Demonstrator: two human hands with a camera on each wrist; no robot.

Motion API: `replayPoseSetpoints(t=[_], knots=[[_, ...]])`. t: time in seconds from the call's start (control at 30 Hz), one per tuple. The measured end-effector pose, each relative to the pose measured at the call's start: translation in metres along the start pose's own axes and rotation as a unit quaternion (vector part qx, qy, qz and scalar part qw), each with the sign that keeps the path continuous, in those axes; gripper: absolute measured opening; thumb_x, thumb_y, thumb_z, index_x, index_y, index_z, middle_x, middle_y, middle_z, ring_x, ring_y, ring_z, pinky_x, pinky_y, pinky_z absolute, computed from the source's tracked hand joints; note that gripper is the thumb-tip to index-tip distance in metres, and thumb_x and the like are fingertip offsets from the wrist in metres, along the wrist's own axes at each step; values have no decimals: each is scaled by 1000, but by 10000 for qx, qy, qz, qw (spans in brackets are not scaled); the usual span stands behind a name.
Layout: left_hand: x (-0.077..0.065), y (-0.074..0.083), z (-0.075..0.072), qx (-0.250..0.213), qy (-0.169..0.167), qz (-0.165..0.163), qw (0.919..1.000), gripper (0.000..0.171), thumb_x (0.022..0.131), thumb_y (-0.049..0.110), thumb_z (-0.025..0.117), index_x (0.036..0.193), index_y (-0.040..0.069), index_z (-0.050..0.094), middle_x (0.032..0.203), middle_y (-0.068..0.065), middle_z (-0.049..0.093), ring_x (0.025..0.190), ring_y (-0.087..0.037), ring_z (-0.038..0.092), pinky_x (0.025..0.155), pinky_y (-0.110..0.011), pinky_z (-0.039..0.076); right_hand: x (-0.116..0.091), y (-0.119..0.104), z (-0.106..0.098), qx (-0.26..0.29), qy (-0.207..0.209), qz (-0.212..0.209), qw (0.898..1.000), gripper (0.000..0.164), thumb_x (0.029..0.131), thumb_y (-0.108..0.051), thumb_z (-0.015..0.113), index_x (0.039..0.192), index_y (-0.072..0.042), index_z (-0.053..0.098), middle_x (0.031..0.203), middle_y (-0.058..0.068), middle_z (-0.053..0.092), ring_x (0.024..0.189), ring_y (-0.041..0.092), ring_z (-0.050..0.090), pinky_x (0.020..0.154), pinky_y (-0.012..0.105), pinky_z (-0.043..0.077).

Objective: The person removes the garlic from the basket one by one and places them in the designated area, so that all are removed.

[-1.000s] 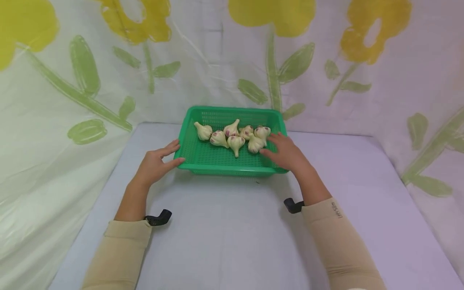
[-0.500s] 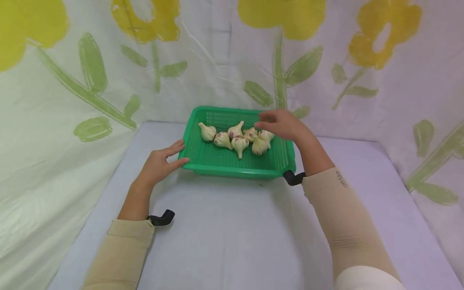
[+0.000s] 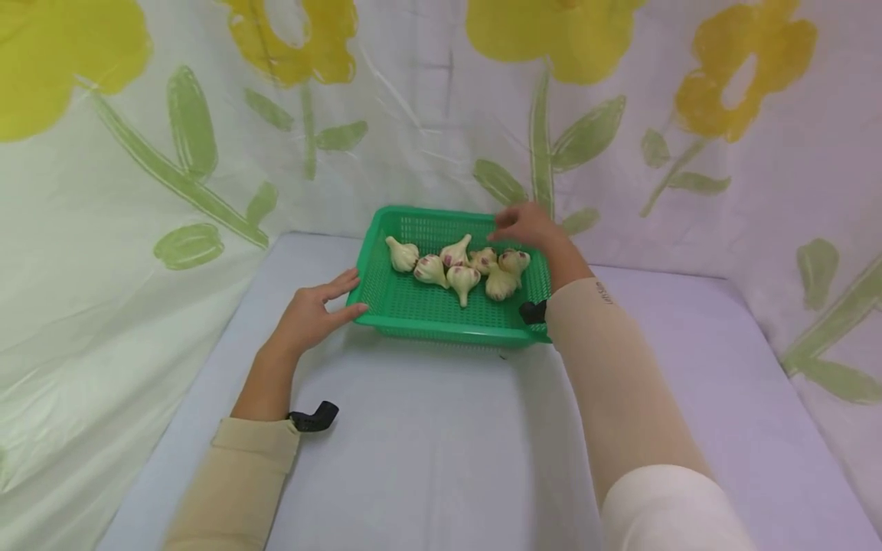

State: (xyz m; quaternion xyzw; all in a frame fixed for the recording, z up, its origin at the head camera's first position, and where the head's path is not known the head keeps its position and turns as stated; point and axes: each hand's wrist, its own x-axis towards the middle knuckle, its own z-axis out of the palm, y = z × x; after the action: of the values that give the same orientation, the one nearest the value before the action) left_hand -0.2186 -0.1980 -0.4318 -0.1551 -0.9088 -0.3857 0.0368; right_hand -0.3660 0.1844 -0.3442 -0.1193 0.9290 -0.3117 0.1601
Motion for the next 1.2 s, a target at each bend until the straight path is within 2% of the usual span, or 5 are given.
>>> replayPoseSetpoints(t=[0.23, 0.53, 0.77, 1.0, 1.2], knots=[[0, 1, -1, -31, 21, -17, 10000, 67, 89, 51, 69, 142, 13, 53, 152, 4, 44, 141, -18, 41, 113, -44, 39, 14, 10, 16, -109, -110, 380, 9992, 61, 92, -32, 69, 142, -2, 51, 147, 21, 48, 133, 40, 45, 106, 53, 43], [0, -1, -2, -50, -18, -13, 10000, 67, 89, 50, 69, 143, 14, 53, 152, 5, 43, 142, -18, 41, 113, -43, 39, 26, 12, 29, -349, -491, 539, 9967, 65, 91, -32, 71, 144, -4, 48, 149, 20, 45, 135, 39, 43, 111, 55, 38], [-1, -1, -1, -81, 21, -31, 10000, 67, 88, 50, 70, 142, 13, 54, 152, 4, 45, 141, -20, 42, 112, -46, 39, 33, 13, 37, -683, -586, 546, 9944, 65, 92, -29, 71, 145, -1, 46, 147, 22, 46, 134, 40, 43, 109, 54, 40], [-1, -1, 0, -128, 61, 44, 9999, 66, 88, 46, 72, 141, 12, 54, 151, 3, 46, 140, -20, 43, 112, -44, 40, 40, 12, 46, -915, -858, 773, 9891, 70, 89, -32, 73, 146, -2, 46, 152, 21, 39, 140, 42, 35, 111, 56, 37], [-1, -1, 0, -92, 53, 53, 9999, 67, 88, 49, 70, 141, 12, 54, 151, 3, 45, 140, -21, 43, 112, -45, 40, 40, 13, 52, -959, -1050, 647, 9877, 73, 89, -36, 74, 147, -3, 44, 150, 21, 42, 138, 41, 37, 110, 56, 38]])
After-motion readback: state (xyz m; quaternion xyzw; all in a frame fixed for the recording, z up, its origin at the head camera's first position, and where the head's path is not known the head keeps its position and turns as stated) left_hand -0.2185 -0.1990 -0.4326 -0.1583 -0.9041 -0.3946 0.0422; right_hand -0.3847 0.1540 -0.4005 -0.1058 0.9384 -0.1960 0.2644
